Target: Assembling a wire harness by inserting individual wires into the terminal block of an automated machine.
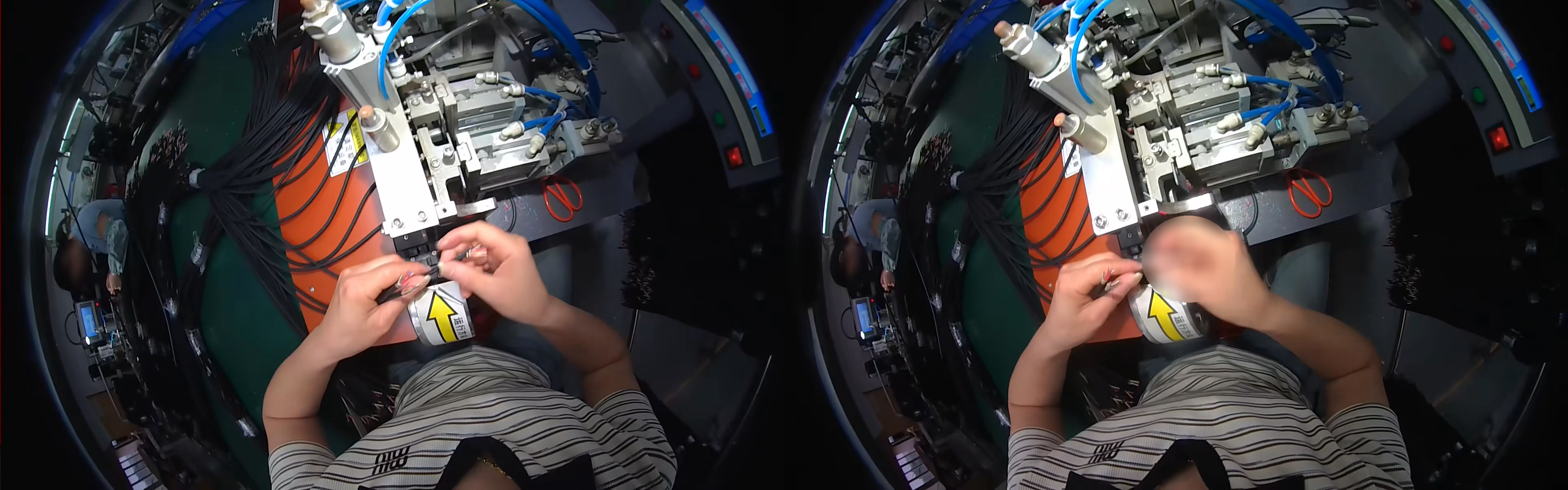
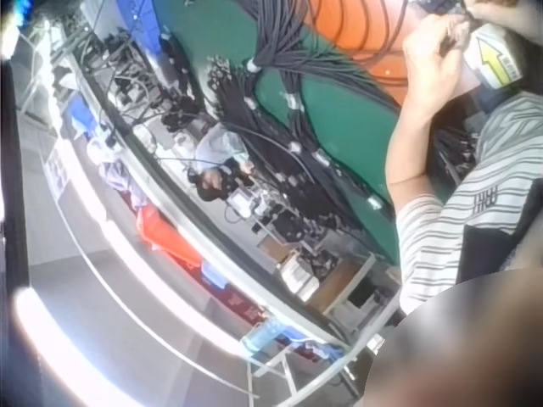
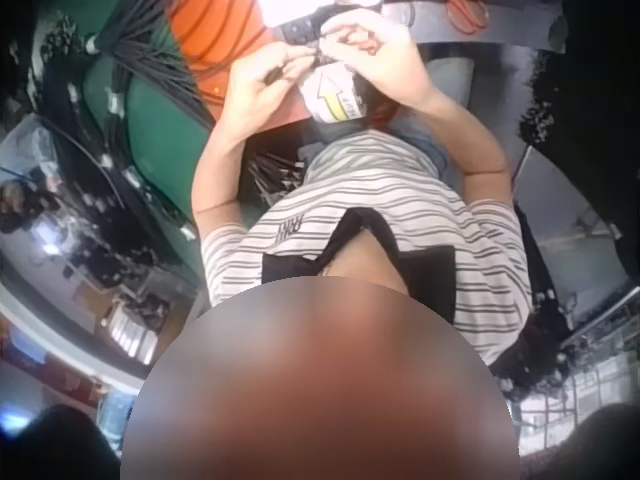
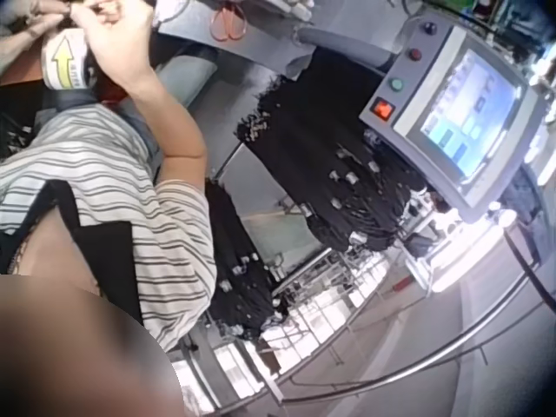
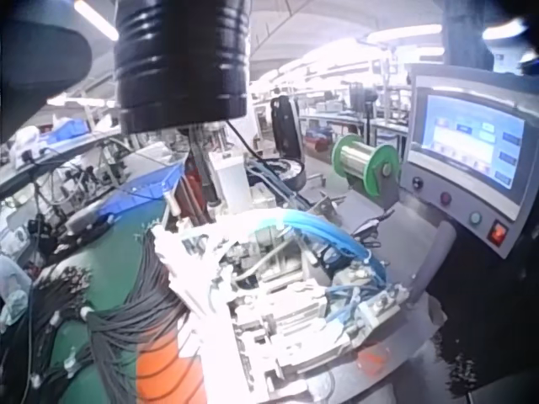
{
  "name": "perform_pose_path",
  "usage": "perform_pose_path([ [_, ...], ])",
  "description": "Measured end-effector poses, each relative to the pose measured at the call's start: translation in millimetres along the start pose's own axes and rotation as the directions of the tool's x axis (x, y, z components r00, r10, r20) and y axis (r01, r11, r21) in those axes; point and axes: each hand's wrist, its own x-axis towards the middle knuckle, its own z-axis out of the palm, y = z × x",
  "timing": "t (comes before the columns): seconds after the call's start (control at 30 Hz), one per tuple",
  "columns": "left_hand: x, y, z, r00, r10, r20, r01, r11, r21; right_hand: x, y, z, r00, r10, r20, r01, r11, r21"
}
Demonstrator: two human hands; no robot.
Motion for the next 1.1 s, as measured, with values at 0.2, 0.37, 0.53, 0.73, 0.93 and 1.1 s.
perform_pose_path([
  [0.2,8.1,-5.0,3.4,0.998,0.046,0.034,-0.045,0.999,-0.029,4.4,3.1,-2.5,0.894,-0.437,0.099,0.438,0.805,-0.399],
  [0.37,5.9,-11.2,15.4,0.859,0.49,-0.151,-0.323,0.746,0.582,-1.4,1.4,-2.9,0.996,-0.04,-0.078,0.052,0.986,0.158],
  [0.53,8.1,-8.6,17.9,0.92,0.355,-0.165,-0.286,0.899,0.333,2.9,-6.1,-7.7,0.998,0.06,0.028,-0.065,0.967,0.247],
  [0.73,3.5,-4.4,26.8,0.855,0.515,-0.057,-0.377,0.693,0.615,12.4,-13.2,-17.0,0.943,0.271,0.195,-0.332,0.829,0.45],
  [0.93,10.7,-0.5,26.8,0.919,0.364,-0.15,-0.299,0.893,0.335,-0.3,-10.0,4.7,0.995,0.059,0.081,-0.082,0.942,0.326],
  [1.1,6.3,7.7,26.1,0.953,0.183,-0.243,-0.161,0.981,0.109,-5.9,7.6,20.0,0.717,-0.682,0.144,0.552,0.43,-0.715],
])
